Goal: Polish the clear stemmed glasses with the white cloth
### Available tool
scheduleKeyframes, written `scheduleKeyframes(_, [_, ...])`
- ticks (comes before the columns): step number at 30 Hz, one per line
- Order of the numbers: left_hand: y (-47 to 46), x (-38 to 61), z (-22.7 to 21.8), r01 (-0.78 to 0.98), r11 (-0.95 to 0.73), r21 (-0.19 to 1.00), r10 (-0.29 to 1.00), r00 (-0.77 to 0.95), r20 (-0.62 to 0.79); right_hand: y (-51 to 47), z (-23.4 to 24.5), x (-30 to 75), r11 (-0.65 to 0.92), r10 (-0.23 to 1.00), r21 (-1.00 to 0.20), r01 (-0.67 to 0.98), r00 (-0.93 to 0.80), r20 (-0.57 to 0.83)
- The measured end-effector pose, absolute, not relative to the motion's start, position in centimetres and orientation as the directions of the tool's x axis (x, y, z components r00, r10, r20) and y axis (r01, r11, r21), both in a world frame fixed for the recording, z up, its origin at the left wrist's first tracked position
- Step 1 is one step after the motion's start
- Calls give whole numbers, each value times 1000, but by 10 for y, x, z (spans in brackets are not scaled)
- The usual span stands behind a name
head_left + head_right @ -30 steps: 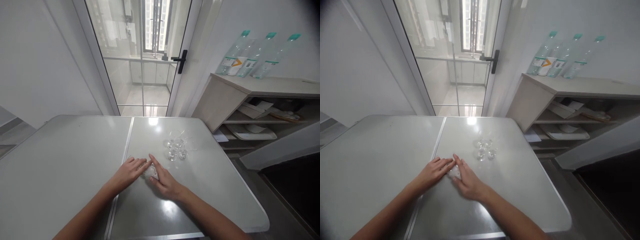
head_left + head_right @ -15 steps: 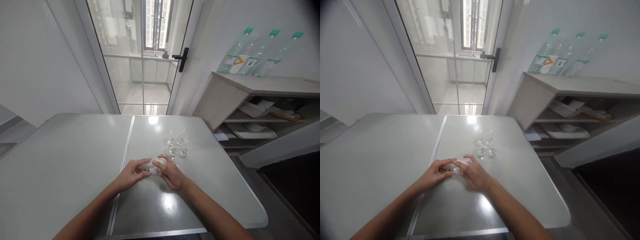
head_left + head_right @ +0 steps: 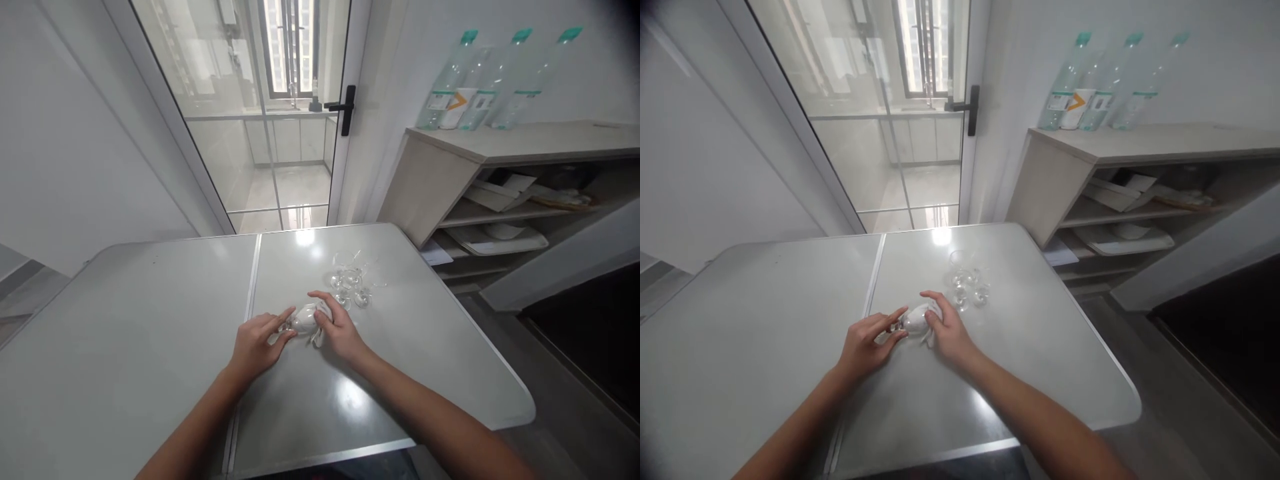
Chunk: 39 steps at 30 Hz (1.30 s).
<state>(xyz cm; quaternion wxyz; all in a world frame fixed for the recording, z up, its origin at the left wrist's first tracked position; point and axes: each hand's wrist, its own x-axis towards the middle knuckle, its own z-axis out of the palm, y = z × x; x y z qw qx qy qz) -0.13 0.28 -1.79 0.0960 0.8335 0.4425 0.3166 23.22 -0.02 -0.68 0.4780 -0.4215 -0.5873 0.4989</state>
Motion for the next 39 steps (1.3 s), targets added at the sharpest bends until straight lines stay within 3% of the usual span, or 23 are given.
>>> scheduleKeyframes(3, [4,-1,-16,600,-475,644,879,359,313,-1,-7,236,169,967,-986,3,-194,165])
scheduleKeyframes(6, [7,-3,-17,341,-159,927,920,390,14,-4,-5,243,351,897,-932,87,-317,308])
scheduleKeyframes(9, [13,-9,-20,103,193,976,835,504,-218,-5,-3,245,626,698,-773,100,-513,499])
scheduleKeyframes(11, [17,-15,-21,44,283,958,814,516,-265,-5,-3,244,754,556,-652,87,-613,561])
scheduleKeyframes(14, [21,-19,-19,79,240,968,852,460,-249,-4,-7,239,795,524,-591,139,-649,552])
scheduleKeyframes(18, [19,-13,-12,259,-73,963,928,372,-29,-6,-13,235,594,775,-763,255,-435,458])
scheduleKeyframes(21, [14,-5,-12,423,-398,814,898,362,251,-6,-13,235,395,906,-889,231,-257,336])
scheduleKeyframes(24, [13,-2,-19,488,-490,722,870,329,368,-6,-11,235,327,928,-925,191,-247,277])
scheduleKeyframes(28, [17,-4,-25,399,-297,868,923,355,152,-6,-9,237,448,855,-870,205,-383,349])
scheduleKeyframes(30, [18,-5,-23,320,-146,936,925,381,14,-6,-9,239,579,782,-781,235,-433,449])
scheduleKeyframes(33, [19,-6,-19,240,-16,971,920,385,-80,-3,-9,241,720,671,-649,245,-484,562])
scheduleKeyframes(36, [18,-7,-17,217,17,976,925,367,-97,-1,-7,243,723,658,-647,244,-529,536])
scheduleKeyframes(39, [18,-9,-14,235,-9,972,934,348,-75,-2,-8,244,642,717,-708,294,-559,417])
